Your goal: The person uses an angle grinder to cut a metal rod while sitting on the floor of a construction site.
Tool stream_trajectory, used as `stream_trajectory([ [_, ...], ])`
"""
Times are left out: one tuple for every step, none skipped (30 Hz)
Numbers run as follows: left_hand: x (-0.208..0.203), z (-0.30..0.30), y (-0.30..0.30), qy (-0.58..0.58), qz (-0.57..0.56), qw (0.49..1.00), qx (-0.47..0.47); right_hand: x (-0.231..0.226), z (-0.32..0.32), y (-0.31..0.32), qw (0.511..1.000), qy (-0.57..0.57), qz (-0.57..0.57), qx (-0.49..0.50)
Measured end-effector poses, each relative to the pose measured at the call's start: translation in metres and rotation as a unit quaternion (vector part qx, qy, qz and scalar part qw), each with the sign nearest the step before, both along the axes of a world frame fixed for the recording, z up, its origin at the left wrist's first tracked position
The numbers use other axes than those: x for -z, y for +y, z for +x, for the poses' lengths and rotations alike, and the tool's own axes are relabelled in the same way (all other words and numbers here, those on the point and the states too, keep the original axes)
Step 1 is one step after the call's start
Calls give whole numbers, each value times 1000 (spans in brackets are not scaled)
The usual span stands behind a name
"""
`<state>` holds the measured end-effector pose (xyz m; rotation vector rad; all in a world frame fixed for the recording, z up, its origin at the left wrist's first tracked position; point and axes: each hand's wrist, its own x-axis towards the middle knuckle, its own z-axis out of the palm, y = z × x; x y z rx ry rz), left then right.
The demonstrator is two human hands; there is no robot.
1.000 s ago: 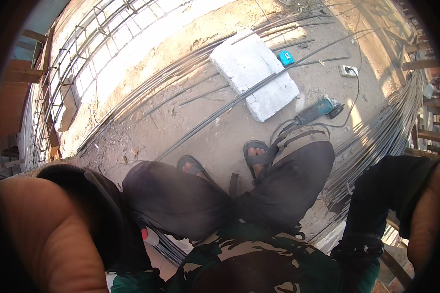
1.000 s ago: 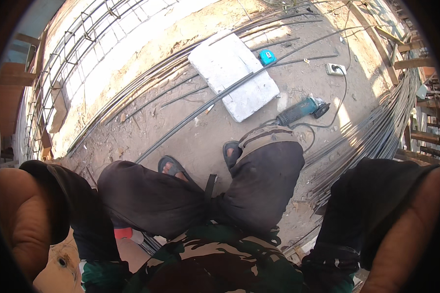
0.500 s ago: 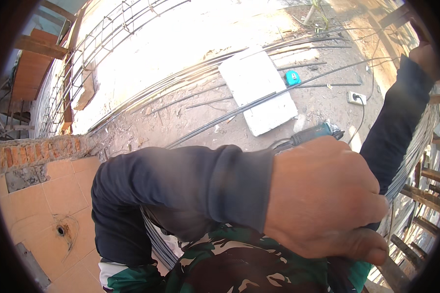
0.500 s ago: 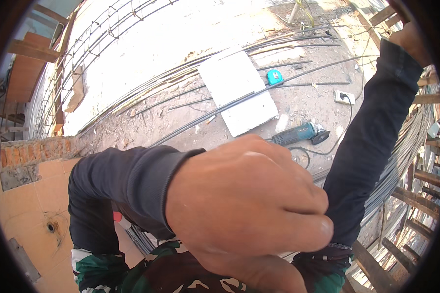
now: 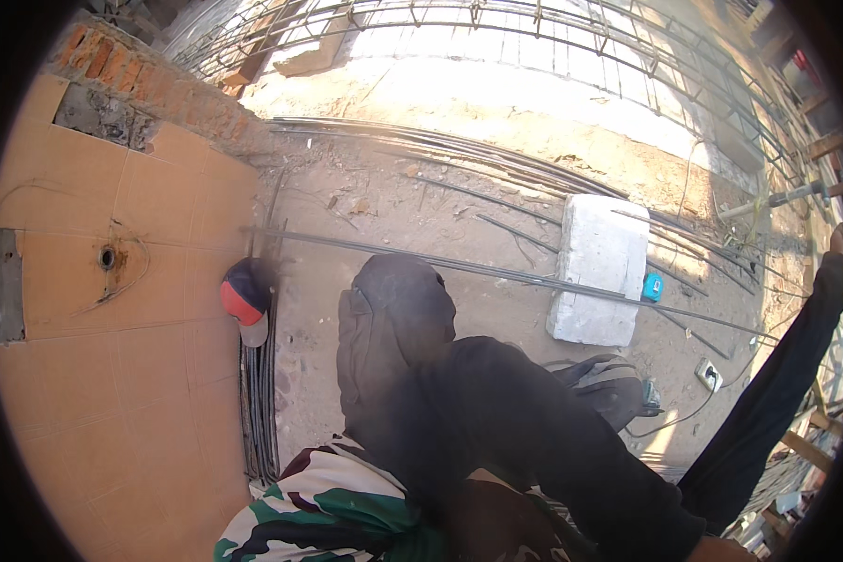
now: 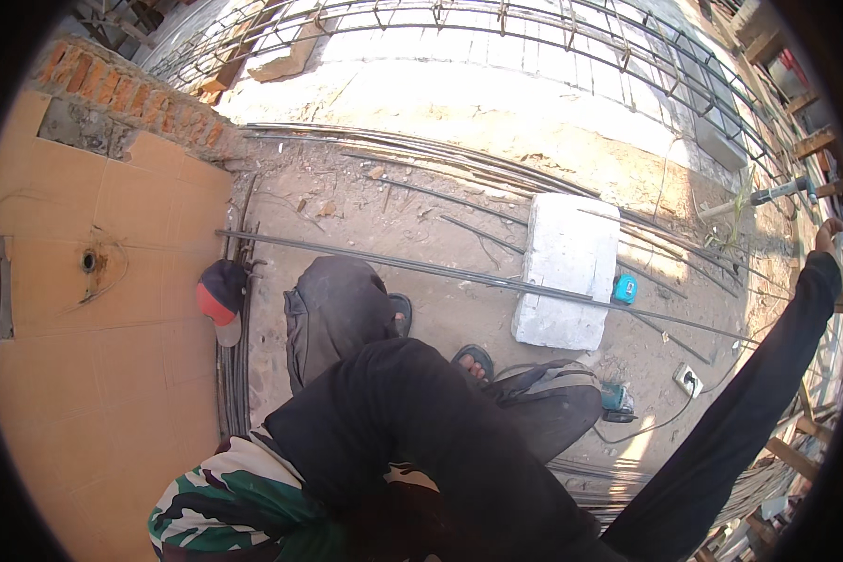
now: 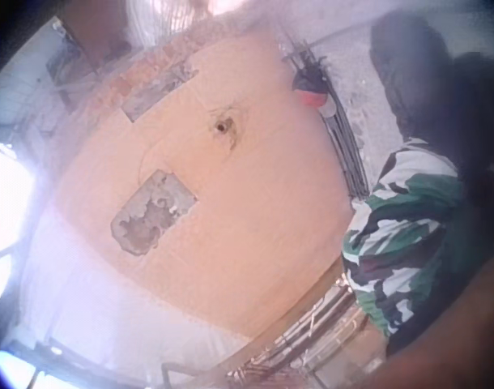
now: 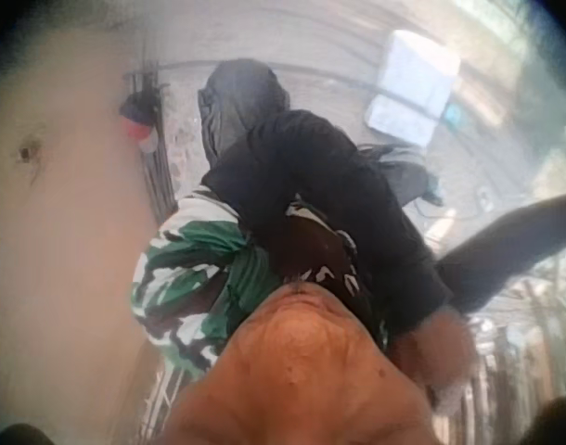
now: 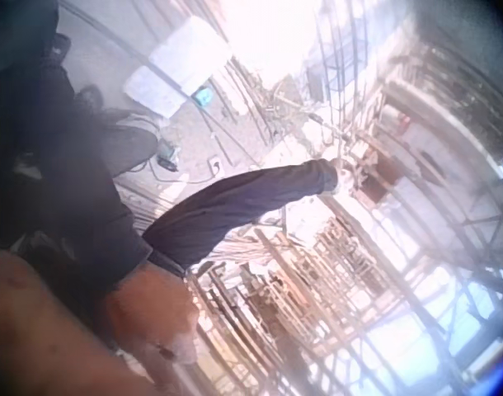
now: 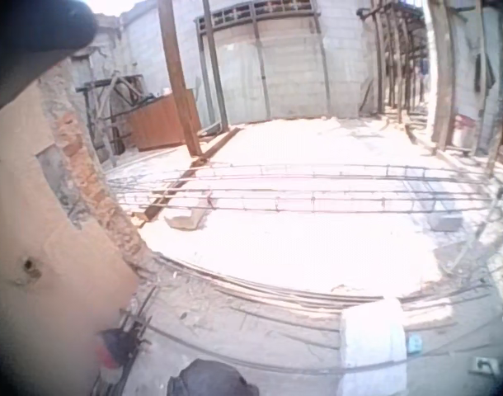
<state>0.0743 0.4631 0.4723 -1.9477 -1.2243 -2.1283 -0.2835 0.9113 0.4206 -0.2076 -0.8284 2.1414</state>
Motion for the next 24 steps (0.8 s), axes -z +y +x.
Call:
stream_trajectory([
  [7, -3, -3, -8, 8, 1000, -21, 7, 3, -3, 1000, 3, 0, -5],
  [19, -9, -3, -22, 5, 999, -50, 22, 11, -22, 1000, 7, 4, -10],
  [38, -23, -6, -34, -24, 992, -116, 40, 26, -39, 1000, -1, 24, -11],
  [61, -35, -13, -51, -58, 981, -178, 61, 41, -97, 995, -42, 90, -13],
  [90, -50, -7, -58, -95, 965, -238, 63, 69, -140, 983, -104, 148, 38],
  [114, -53, 1, -61, -194, 950, -235, 62, 87, -149, 974, -133, 173, 62],
  [128, -56, 8, -78, -262, 950, -152, 65, 101, -130, 961, -159, 218, 59],
  [139, -56, 8, -50, -341, 935, -83, 72, 107, -149, 954, -171, 230, 89],
  [149, -38, 19, -59, -336, 940, -26, 70, 119, -144, 944, -206, 229, 120],
  [162, -22, 22, -63, -347, 936, 14, 78, 124, -143, 936, -223, 236, 134],
  [166, -6, 24, -64, -346, 934, 60, 74, 139, -133, 925, -239, 251, 156],
  [168, 6, 28, -84, -297, 947, 93, 72, 160, -118, 897, -282, 289, 179],
  [170, 17, 31, -108, -247, 955, 124, 68, 181, -106, 866, -325, 325, 198],
  [169, 21, 30, -133, -201, 959, 148, 68, 200, -99, 841, -368, 337, 209],
  [166, 21, 29, -113, -176, 958, 197, 69, 226, -87, 806, -415, 360, 219],
  [160, 18, 26, -95, -149, 954, 243, 71, 249, -82, 760, -444, 407, 245],
  [154, 18, 24, -78, -118, 947, 289, 70, 280, -71, 668, -504, 487, 251],
  [149, 18, 15, -69, -91, 943, 314, 72, 297, -74, 411, -565, 652, 293],
  [143, 25, 6, -60, -59, 935, 343, 76, 322, -69, 268, -611, 699, 257],
  [136, 32, -2, -52, -26, 926, 374, 79, 353, -60, 186, -600, 750, 206],
  [136, 37, -5, -40, -35, 914, 402, 89, 373, -68, 174, -642, 731, 150],
  [135, 42, -8, -25, -45, 903, 426, 102, 392, -75, 176, -637, 738, 136],
  [138, 39, -11, -7, -68, 896, 439, 123, 388, -96, 246, -673, 687, 120],
  [135, 47, -15, 34, -98, 902, 419, 140, 410, -104, 300, -676, 657, 141],
])
